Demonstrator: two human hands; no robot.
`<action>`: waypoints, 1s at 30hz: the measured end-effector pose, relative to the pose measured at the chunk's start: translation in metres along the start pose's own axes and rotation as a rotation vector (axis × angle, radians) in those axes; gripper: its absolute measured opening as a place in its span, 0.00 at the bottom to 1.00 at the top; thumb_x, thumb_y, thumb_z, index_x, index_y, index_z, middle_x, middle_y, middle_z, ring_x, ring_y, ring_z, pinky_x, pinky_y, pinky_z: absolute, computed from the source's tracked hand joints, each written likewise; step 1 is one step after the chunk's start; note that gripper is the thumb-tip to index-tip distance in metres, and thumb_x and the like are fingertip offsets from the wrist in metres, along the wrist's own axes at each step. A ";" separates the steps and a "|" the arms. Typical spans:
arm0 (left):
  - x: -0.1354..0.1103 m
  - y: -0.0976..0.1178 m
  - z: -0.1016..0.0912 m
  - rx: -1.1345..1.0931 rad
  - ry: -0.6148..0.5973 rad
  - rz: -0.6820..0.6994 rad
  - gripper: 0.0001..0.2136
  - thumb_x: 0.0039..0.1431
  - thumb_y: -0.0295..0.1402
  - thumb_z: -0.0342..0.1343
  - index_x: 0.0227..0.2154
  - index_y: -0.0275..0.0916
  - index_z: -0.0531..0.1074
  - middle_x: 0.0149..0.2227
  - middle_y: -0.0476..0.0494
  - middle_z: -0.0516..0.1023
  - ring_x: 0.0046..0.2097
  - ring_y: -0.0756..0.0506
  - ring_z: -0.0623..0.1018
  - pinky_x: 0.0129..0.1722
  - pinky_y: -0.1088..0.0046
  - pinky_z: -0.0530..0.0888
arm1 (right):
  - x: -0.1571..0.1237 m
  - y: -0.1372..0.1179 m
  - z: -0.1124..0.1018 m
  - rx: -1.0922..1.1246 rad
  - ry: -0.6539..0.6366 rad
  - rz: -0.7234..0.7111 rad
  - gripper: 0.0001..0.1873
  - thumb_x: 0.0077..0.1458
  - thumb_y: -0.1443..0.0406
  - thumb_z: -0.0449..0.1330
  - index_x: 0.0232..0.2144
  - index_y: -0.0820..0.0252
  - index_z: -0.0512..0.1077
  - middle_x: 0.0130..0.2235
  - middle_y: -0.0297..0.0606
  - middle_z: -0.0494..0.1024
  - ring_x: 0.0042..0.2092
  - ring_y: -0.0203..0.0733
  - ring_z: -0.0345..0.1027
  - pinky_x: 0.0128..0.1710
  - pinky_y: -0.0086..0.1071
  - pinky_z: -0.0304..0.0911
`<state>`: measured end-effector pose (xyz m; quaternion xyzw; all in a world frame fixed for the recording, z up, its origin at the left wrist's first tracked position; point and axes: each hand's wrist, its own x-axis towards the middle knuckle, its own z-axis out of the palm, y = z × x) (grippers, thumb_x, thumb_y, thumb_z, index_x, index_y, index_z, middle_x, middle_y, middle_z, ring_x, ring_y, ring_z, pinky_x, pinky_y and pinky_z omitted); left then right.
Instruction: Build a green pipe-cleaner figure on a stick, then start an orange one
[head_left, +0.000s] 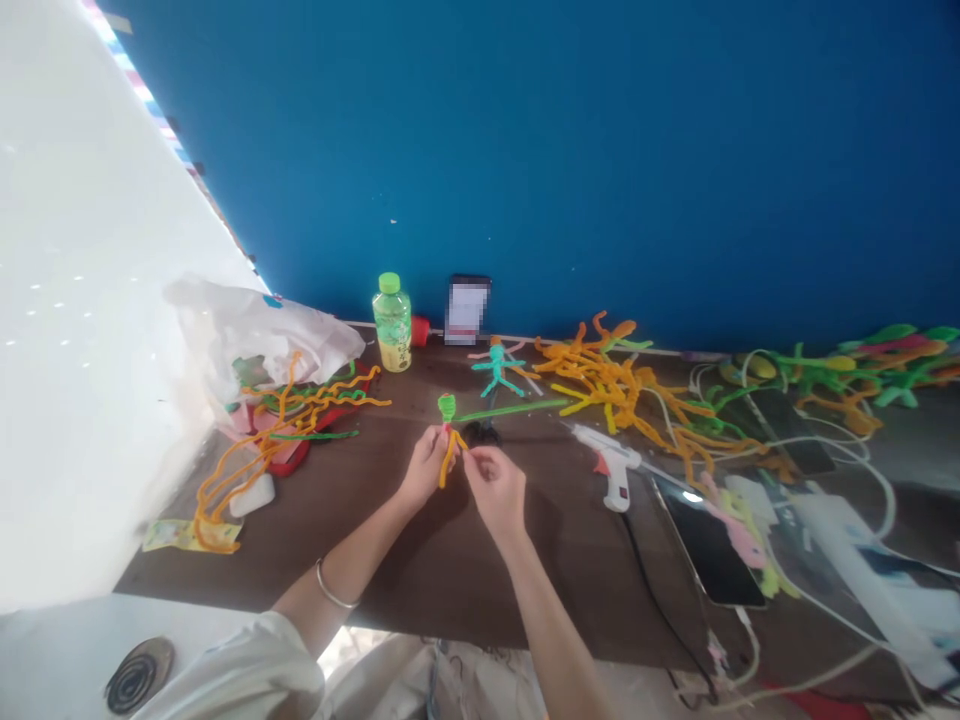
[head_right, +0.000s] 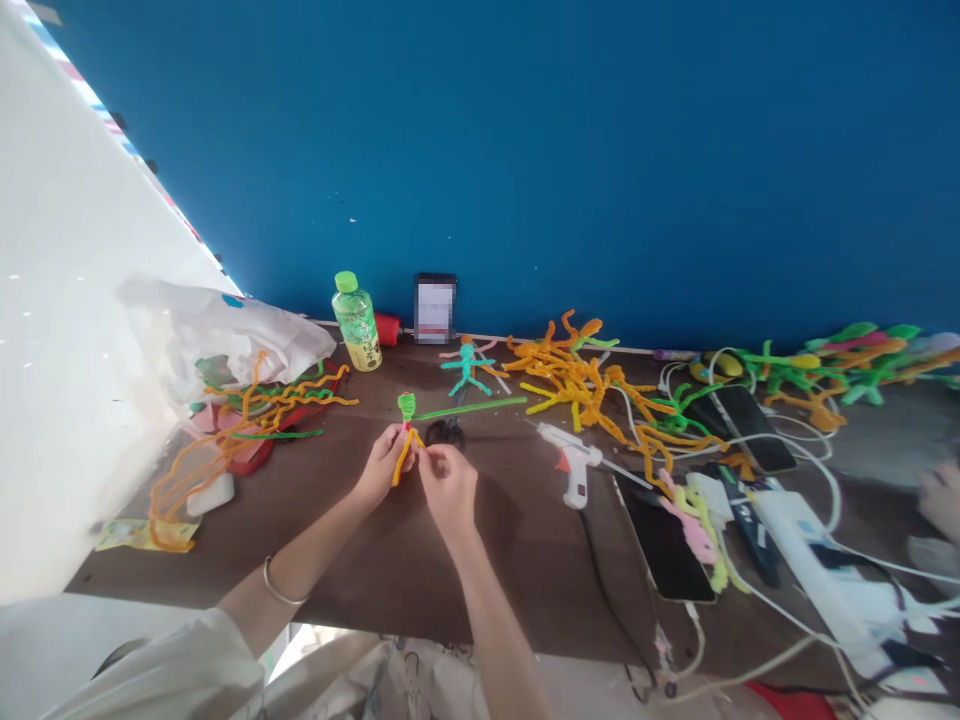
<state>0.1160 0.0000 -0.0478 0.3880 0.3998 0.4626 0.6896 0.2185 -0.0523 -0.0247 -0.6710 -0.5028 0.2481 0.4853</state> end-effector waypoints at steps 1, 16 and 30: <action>-0.001 0.000 0.001 -0.019 -0.006 -0.015 0.18 0.49 0.47 0.53 0.30 0.36 0.63 0.21 0.53 0.66 0.19 0.57 0.63 0.17 0.81 0.59 | 0.000 0.000 0.005 -0.004 0.040 -0.007 0.11 0.49 0.58 0.56 0.27 0.61 0.70 0.25 0.37 0.76 0.25 0.37 0.69 0.27 0.29 0.65; -0.006 0.001 0.008 -0.079 -0.076 -0.092 0.20 0.47 0.48 0.54 0.33 0.37 0.60 0.21 0.56 0.63 0.18 0.58 0.60 0.17 0.81 0.56 | -0.007 0.005 0.016 0.008 0.201 -0.049 0.09 0.49 0.61 0.57 0.26 0.62 0.70 0.25 0.37 0.75 0.25 0.36 0.70 0.27 0.28 0.67; -0.008 -0.001 0.008 -0.061 -0.082 -0.075 0.18 0.47 0.47 0.55 0.33 0.37 0.61 0.23 0.54 0.65 0.22 0.56 0.63 0.20 0.81 0.60 | -0.005 0.004 0.015 -0.038 0.219 -0.017 0.10 0.47 0.59 0.57 0.25 0.61 0.70 0.23 0.37 0.75 0.23 0.36 0.69 0.25 0.28 0.66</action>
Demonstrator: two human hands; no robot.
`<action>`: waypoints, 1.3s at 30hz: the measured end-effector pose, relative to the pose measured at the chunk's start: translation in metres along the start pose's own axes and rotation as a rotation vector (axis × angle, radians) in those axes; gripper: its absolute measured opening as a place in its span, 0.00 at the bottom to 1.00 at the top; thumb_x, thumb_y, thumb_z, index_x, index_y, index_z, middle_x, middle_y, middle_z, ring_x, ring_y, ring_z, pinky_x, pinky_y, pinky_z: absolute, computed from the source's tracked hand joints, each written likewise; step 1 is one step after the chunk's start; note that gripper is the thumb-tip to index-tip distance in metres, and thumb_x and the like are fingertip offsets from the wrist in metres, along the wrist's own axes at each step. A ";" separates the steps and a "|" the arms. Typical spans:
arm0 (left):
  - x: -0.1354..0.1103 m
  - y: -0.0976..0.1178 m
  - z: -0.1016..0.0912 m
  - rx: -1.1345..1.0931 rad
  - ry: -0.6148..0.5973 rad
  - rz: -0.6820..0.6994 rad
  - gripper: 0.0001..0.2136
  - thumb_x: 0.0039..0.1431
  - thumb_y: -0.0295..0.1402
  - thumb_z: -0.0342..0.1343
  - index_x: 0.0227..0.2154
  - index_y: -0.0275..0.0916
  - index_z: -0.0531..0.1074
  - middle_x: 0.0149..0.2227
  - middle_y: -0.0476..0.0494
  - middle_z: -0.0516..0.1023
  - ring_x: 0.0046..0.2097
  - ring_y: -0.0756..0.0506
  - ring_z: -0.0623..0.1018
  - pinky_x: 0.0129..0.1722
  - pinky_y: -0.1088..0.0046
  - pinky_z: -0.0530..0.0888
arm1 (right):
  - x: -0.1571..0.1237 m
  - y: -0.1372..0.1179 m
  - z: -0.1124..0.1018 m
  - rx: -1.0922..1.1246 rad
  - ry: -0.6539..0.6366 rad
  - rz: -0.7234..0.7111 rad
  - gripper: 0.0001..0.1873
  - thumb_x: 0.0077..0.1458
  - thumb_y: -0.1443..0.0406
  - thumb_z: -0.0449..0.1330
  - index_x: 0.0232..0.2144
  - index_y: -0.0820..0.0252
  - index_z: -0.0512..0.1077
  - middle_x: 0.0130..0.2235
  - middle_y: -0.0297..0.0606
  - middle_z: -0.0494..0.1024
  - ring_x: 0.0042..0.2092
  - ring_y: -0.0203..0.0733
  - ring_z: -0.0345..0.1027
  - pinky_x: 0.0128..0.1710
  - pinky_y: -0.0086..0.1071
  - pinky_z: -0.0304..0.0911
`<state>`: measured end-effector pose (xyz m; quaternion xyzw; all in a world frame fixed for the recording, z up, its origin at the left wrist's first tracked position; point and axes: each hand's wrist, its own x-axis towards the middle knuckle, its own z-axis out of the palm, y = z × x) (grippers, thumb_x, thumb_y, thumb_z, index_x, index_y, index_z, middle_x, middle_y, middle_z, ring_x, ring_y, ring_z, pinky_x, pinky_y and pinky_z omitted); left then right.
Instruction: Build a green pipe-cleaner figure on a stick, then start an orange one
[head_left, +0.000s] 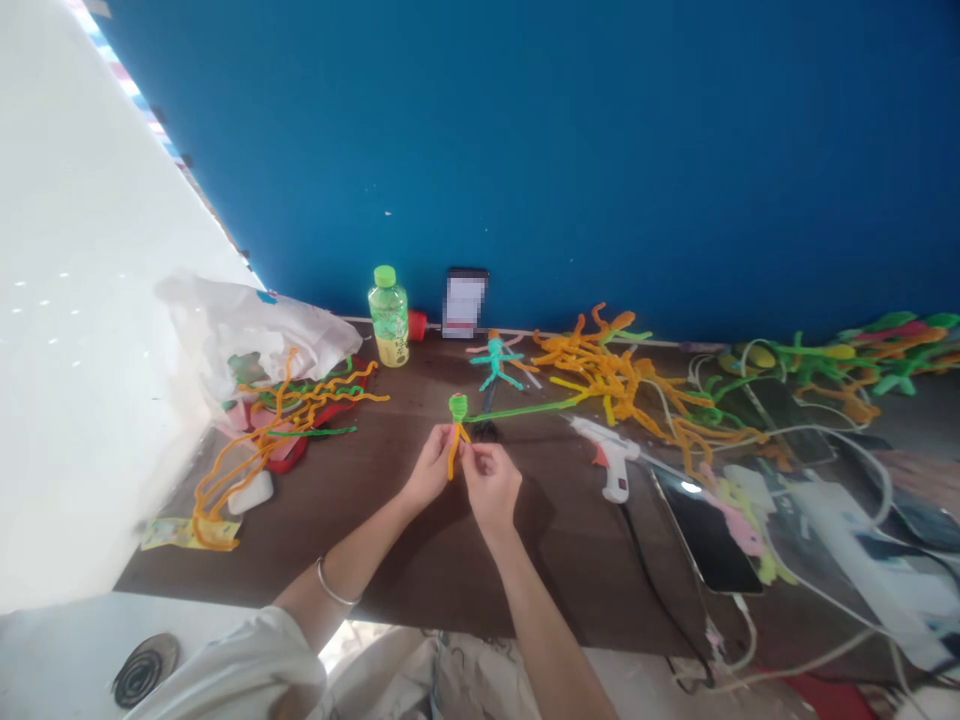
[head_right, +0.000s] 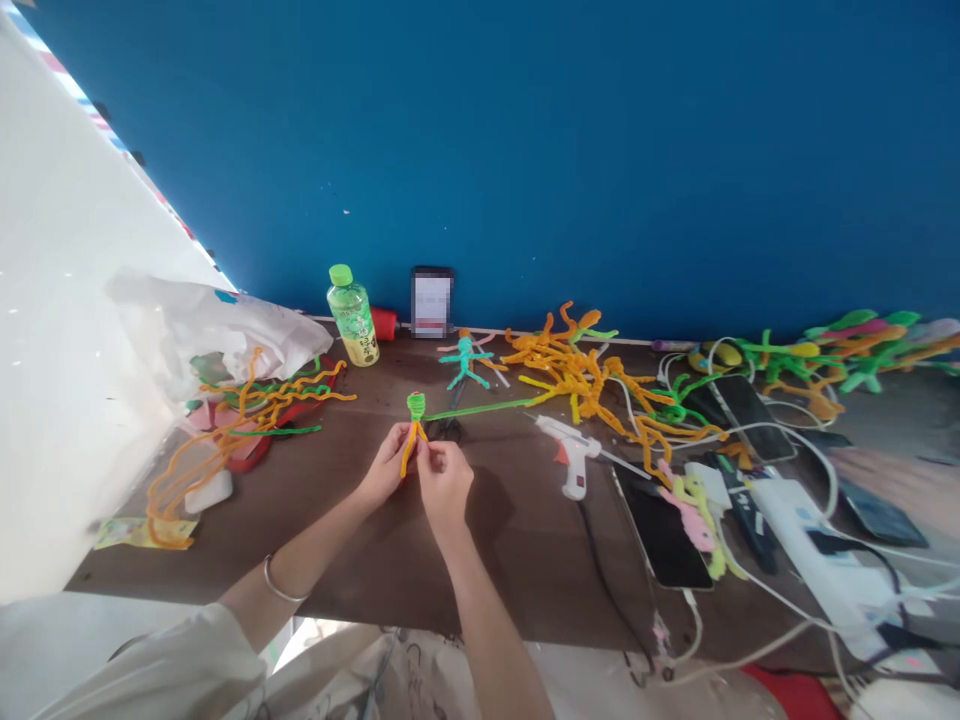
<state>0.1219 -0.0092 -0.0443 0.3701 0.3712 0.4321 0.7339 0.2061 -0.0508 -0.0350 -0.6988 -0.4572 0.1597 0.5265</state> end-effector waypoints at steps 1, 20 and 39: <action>0.000 0.000 0.000 0.002 0.000 -0.004 0.18 0.48 0.47 0.55 0.33 0.37 0.61 0.23 0.54 0.65 0.21 0.56 0.63 0.21 0.81 0.61 | 0.000 0.000 0.000 -0.002 0.003 -0.002 0.10 0.48 0.59 0.57 0.25 0.61 0.70 0.24 0.37 0.75 0.23 0.36 0.69 0.25 0.28 0.66; -0.007 0.004 -0.001 0.196 -0.034 0.121 0.16 0.49 0.42 0.55 0.37 0.37 0.65 0.32 0.48 0.68 0.31 0.53 0.68 0.30 0.79 0.65 | 0.001 0.000 -0.003 -0.058 0.020 -0.013 0.09 0.47 0.60 0.57 0.24 0.60 0.69 0.23 0.37 0.75 0.23 0.37 0.69 0.26 0.29 0.65; -0.008 0.007 0.001 0.146 0.065 -0.022 0.22 0.48 0.52 0.49 0.31 0.35 0.70 0.21 0.51 0.62 0.24 0.53 0.61 0.24 0.78 0.60 | 0.000 0.002 -0.003 -0.026 0.016 -0.150 0.09 0.50 0.62 0.56 0.24 0.61 0.71 0.23 0.35 0.73 0.22 0.32 0.64 0.24 0.26 0.62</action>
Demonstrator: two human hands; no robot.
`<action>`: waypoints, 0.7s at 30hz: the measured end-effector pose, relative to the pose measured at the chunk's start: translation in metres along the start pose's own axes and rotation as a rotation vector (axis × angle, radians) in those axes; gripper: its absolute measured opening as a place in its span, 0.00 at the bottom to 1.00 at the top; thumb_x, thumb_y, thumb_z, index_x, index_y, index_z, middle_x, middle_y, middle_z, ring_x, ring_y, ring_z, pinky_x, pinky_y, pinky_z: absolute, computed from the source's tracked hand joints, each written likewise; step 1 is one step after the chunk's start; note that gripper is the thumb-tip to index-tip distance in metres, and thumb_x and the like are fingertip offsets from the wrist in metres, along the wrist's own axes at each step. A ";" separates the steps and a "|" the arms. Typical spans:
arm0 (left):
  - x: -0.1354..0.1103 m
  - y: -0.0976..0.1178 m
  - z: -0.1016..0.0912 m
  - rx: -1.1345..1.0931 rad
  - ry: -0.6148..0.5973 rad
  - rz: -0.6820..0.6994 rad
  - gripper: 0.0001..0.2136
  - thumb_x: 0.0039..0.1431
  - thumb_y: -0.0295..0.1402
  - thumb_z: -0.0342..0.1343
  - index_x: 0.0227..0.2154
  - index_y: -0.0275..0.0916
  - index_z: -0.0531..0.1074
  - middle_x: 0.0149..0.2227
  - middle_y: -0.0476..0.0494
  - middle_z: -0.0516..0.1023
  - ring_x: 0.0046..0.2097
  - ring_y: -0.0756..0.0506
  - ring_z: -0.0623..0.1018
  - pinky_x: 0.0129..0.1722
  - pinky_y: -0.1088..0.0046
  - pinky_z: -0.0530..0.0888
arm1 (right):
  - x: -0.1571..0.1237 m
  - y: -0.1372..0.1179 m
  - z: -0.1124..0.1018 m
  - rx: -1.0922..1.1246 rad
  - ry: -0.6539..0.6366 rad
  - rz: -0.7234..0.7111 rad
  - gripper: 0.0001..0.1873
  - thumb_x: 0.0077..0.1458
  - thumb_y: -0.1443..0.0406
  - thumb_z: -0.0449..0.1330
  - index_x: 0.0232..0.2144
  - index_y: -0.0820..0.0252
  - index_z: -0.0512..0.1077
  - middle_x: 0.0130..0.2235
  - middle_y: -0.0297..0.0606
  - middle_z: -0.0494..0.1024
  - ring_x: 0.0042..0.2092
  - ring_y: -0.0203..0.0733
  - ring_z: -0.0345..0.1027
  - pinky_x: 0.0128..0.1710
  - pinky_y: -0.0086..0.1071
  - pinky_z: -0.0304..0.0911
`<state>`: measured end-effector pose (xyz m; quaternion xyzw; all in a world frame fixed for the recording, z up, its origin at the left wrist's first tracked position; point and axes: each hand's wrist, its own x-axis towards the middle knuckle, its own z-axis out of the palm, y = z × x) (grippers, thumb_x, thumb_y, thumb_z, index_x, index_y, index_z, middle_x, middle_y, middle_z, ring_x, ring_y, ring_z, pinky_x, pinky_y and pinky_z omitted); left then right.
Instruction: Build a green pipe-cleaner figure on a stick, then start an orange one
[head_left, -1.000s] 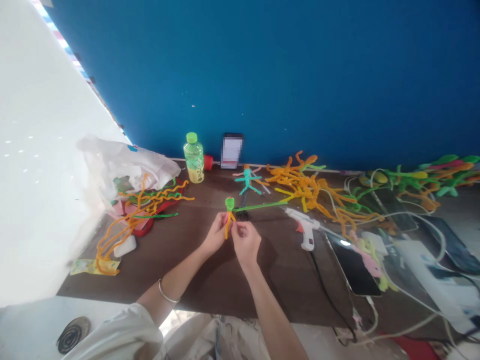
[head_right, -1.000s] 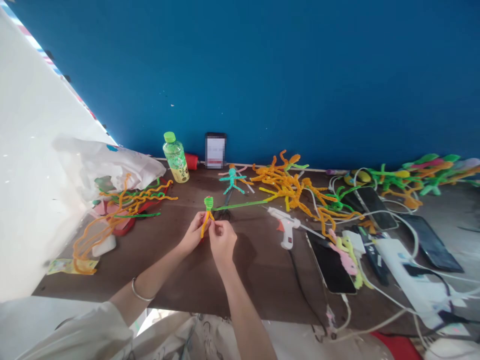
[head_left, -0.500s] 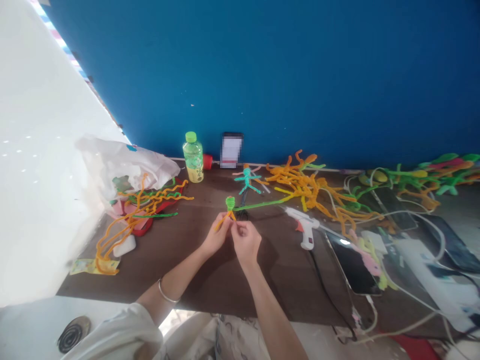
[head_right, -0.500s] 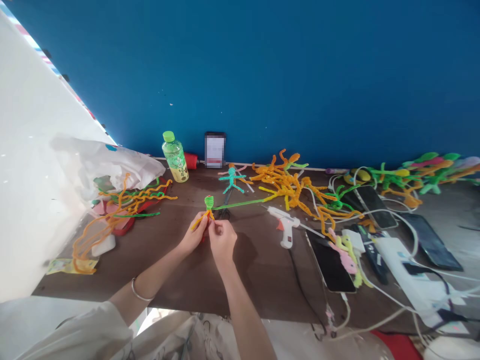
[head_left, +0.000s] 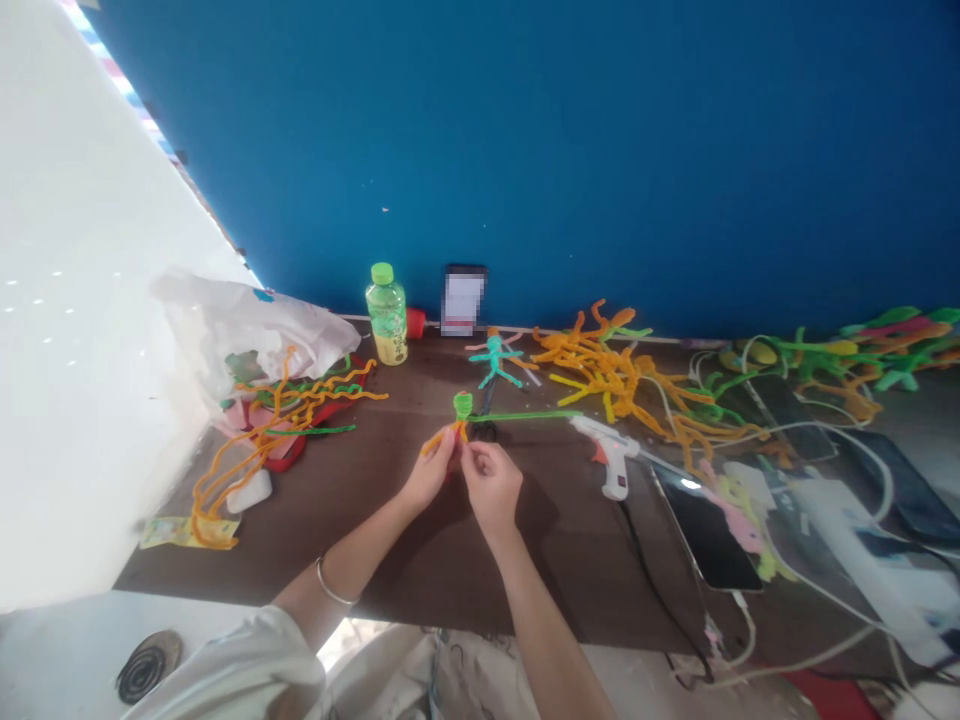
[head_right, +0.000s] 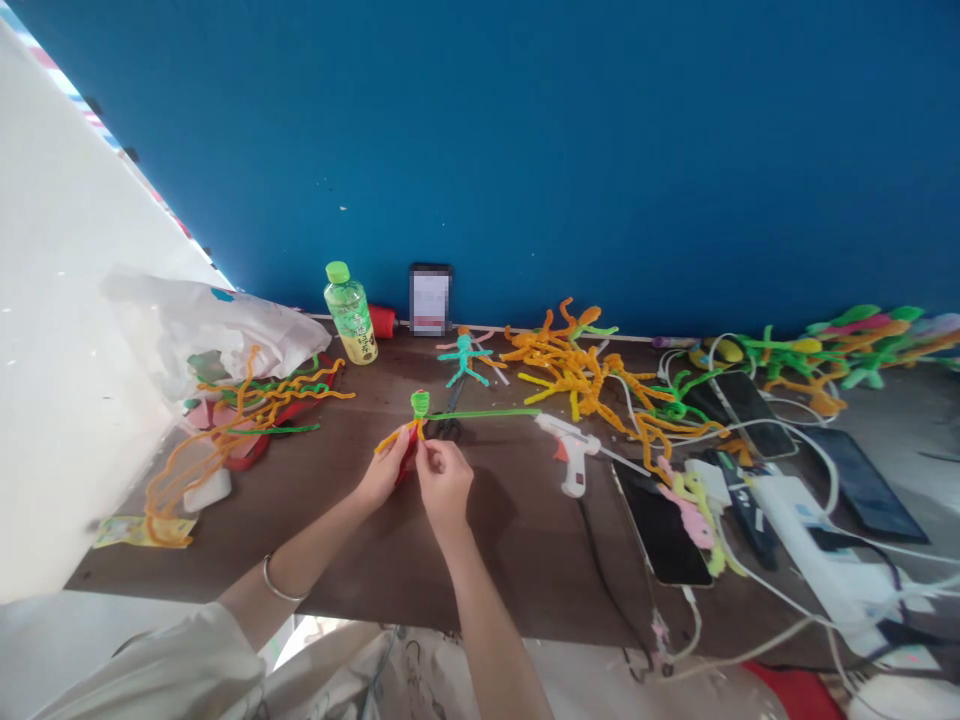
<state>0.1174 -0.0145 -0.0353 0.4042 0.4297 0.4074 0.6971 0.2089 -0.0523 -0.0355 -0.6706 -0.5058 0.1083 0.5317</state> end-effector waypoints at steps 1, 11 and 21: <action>0.000 -0.001 -0.001 -0.006 0.001 -0.025 0.22 0.48 0.53 0.49 0.28 0.34 0.69 0.20 0.52 0.61 0.24 0.53 0.60 0.24 0.77 0.59 | 0.000 0.000 0.000 0.003 0.000 -0.009 0.08 0.50 0.63 0.56 0.24 0.61 0.71 0.22 0.34 0.73 0.22 0.32 0.63 0.24 0.26 0.62; 0.007 -0.008 -0.003 -0.081 -0.101 0.003 0.21 0.48 0.50 0.52 0.18 0.36 0.57 0.17 0.56 0.50 0.20 0.57 0.51 0.21 0.77 0.49 | 0.000 0.002 -0.002 0.001 -0.002 -0.040 0.06 0.50 0.64 0.56 0.25 0.61 0.71 0.23 0.34 0.72 0.22 0.32 0.63 0.25 0.26 0.62; 0.012 -0.009 -0.004 -0.165 -0.128 0.036 0.21 0.51 0.50 0.48 0.18 0.35 0.58 0.15 0.58 0.48 0.17 0.58 0.49 0.18 0.79 0.46 | -0.001 0.004 -0.004 0.020 -0.017 -0.051 0.06 0.49 0.65 0.57 0.24 0.61 0.71 0.23 0.34 0.73 0.23 0.32 0.63 0.25 0.25 0.62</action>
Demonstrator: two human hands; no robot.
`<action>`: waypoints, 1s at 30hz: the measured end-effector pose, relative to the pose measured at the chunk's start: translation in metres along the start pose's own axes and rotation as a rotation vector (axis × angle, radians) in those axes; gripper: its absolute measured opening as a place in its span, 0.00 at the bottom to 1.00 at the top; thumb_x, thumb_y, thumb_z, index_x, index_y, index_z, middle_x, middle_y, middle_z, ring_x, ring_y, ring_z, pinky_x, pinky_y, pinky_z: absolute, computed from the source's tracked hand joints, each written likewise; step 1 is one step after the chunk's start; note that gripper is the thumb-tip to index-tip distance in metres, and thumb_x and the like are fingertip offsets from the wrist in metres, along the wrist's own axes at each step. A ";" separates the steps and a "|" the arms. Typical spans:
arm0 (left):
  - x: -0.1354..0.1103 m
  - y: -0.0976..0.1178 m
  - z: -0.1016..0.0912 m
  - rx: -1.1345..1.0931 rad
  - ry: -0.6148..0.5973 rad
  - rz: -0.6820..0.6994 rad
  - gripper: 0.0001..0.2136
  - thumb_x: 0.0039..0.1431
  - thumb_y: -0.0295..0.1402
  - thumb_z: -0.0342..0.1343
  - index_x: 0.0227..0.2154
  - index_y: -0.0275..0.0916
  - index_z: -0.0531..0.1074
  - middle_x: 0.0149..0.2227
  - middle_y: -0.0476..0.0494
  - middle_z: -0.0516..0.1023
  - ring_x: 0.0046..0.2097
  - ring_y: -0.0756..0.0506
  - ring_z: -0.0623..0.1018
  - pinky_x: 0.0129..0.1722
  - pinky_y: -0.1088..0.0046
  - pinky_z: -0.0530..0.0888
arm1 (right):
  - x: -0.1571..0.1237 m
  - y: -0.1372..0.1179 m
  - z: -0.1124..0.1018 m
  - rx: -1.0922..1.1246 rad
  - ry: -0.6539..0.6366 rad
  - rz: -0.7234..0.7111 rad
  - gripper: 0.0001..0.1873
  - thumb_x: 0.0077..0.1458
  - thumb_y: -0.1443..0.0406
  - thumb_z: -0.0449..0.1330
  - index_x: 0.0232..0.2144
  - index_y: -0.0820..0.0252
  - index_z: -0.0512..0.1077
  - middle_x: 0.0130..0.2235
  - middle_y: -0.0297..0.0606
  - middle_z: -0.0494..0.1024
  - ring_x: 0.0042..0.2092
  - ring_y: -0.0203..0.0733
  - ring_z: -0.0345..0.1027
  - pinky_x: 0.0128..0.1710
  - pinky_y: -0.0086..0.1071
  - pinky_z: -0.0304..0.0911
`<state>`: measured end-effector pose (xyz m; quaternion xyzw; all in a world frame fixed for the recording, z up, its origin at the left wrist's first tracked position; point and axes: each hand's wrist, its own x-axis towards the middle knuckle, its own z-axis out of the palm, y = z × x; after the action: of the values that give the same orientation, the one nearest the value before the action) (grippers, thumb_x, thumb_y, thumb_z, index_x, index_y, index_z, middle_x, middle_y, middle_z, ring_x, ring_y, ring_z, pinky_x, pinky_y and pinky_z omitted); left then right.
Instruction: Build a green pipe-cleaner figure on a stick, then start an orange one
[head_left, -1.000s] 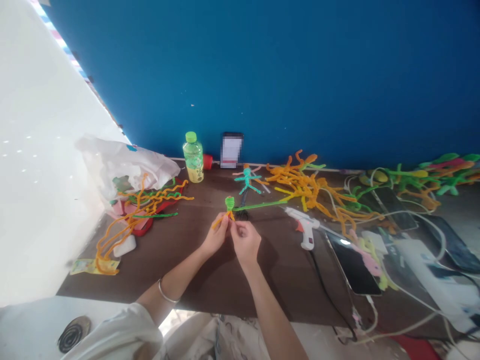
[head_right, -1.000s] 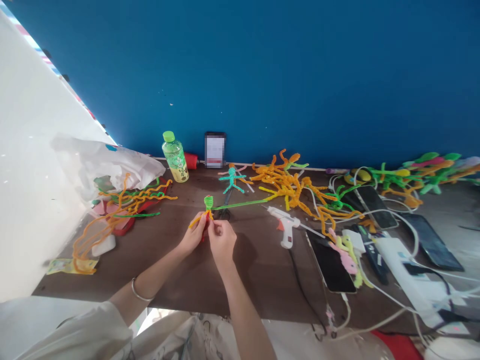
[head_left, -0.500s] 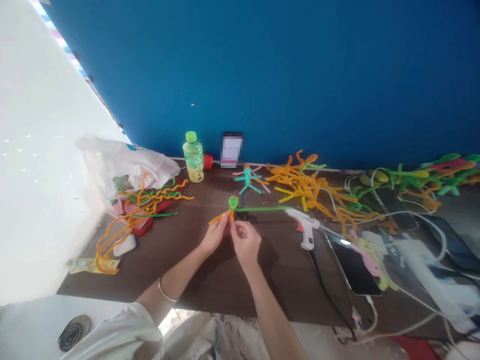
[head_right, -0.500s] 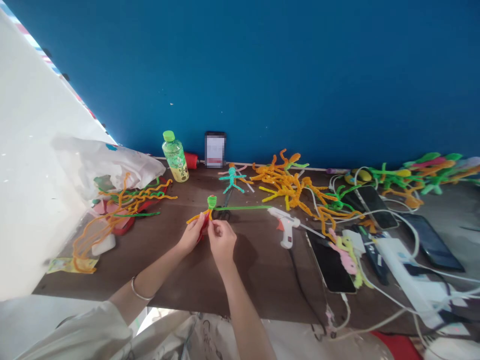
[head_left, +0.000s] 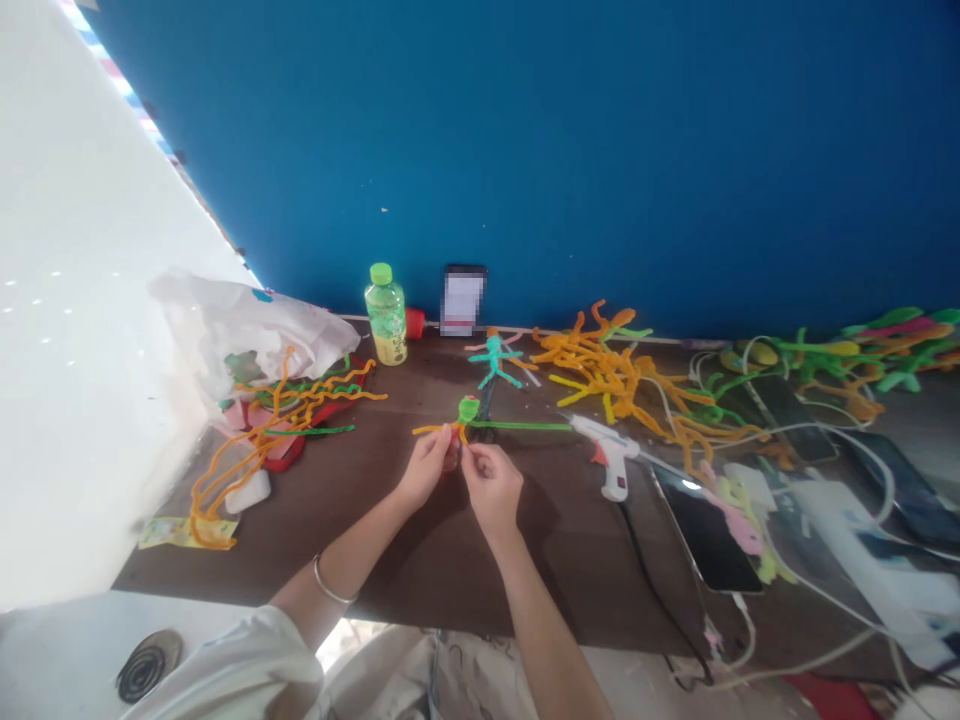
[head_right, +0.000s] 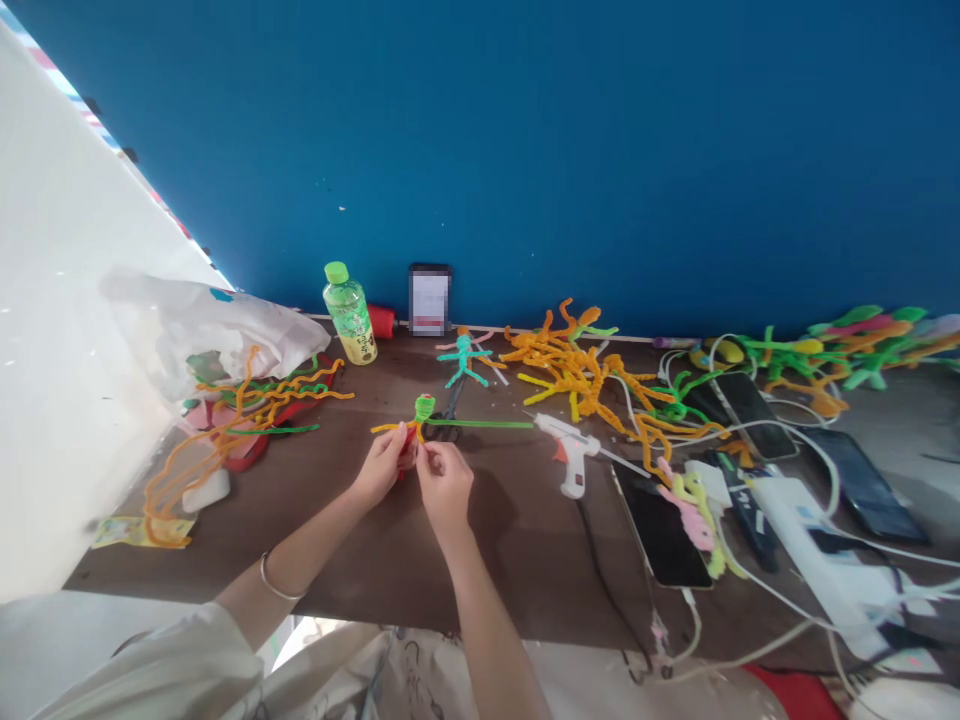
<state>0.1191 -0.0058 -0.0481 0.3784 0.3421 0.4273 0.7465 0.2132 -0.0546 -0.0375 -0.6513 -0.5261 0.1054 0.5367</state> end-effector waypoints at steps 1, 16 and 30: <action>0.000 0.000 0.000 -0.009 0.003 -0.001 0.21 0.51 0.50 0.49 0.18 0.35 0.58 0.15 0.58 0.48 0.17 0.58 0.49 0.18 0.79 0.46 | 0.000 0.000 0.000 0.000 0.001 0.009 0.06 0.49 0.65 0.57 0.24 0.61 0.71 0.23 0.34 0.73 0.23 0.32 0.64 0.25 0.25 0.62; 0.000 0.000 0.000 0.053 -0.018 -0.015 0.24 0.53 0.51 0.44 0.16 0.34 0.60 0.13 0.55 0.53 0.15 0.59 0.51 0.16 0.79 0.45 | -0.002 0.005 0.001 0.112 -0.010 0.142 0.07 0.48 0.62 0.57 0.26 0.61 0.70 0.26 0.37 0.75 0.26 0.36 0.70 0.28 0.28 0.67; 0.000 0.002 0.001 0.033 -0.065 -0.095 0.23 0.53 0.52 0.43 0.21 0.34 0.62 0.16 0.54 0.58 0.15 0.59 0.51 0.15 0.80 0.47 | 0.000 -0.001 -0.005 0.249 -0.068 0.309 0.09 0.47 0.60 0.58 0.27 0.62 0.71 0.26 0.38 0.77 0.26 0.38 0.71 0.27 0.29 0.67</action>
<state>0.1191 -0.0057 -0.0457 0.3876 0.3423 0.3733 0.7703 0.2158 -0.0575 -0.0345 -0.6489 -0.4206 0.2725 0.5725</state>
